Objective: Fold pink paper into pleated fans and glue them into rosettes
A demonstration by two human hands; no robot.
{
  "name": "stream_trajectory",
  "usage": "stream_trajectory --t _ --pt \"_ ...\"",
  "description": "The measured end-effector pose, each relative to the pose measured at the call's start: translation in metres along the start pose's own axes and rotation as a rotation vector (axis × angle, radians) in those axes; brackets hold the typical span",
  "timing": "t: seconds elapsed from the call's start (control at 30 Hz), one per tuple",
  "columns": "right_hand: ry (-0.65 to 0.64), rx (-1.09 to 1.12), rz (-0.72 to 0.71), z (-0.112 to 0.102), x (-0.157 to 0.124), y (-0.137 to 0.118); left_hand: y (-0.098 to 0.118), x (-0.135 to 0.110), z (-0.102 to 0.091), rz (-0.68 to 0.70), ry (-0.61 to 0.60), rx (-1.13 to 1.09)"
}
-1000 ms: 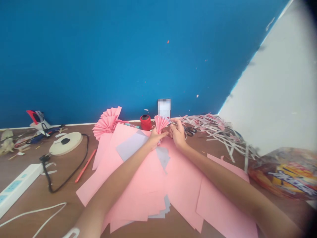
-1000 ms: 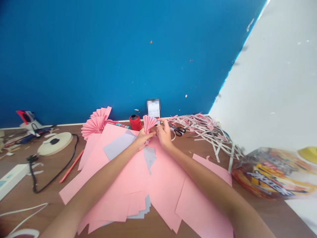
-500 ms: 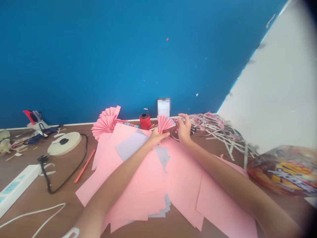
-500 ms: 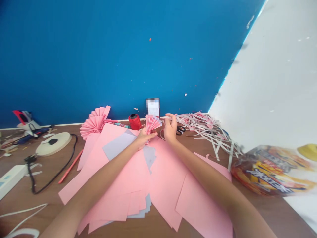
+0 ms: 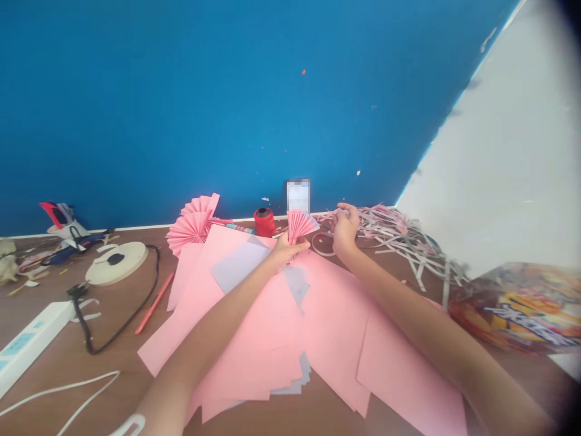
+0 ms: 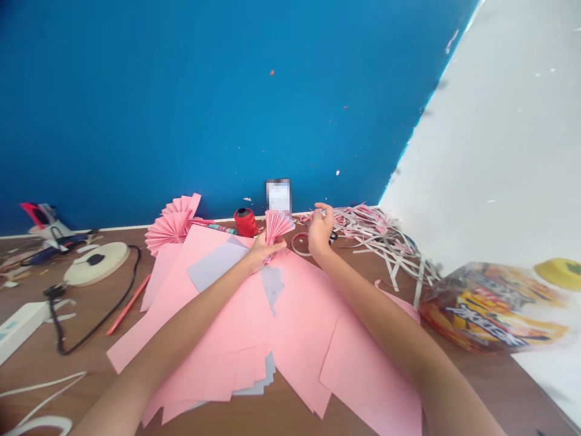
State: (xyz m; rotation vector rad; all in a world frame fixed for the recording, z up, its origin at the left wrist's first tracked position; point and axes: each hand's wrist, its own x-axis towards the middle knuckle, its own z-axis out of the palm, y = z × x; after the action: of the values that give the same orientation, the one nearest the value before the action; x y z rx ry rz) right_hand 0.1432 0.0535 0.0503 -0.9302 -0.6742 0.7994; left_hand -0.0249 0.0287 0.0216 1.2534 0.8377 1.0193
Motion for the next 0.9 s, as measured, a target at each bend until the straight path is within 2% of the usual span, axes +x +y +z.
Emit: stream_trajectory --t 0.1,0.27,0.4,0.63,0.9 --pt "0.018 0.019 -0.003 -0.002 0.004 0.0 0.0 0.001 -0.002 -0.01 -0.027 -0.082" --pt "0.033 0.006 0.05 -0.004 0.006 0.005 0.001 0.008 -0.006 -0.018 0.04 -0.406" --pt "0.029 -0.011 0.081 -0.005 0.006 0.01 0.002 0.011 -0.008 -0.014 0.052 -0.542" --pt "0.045 -0.044 0.083 -0.007 0.009 0.011 0.004 0.013 -0.01 -0.075 0.096 -0.623" --pt "0.101 -0.036 0.029 -0.011 0.02 0.001 0.001 0.014 -0.007 -0.036 0.066 -0.498"
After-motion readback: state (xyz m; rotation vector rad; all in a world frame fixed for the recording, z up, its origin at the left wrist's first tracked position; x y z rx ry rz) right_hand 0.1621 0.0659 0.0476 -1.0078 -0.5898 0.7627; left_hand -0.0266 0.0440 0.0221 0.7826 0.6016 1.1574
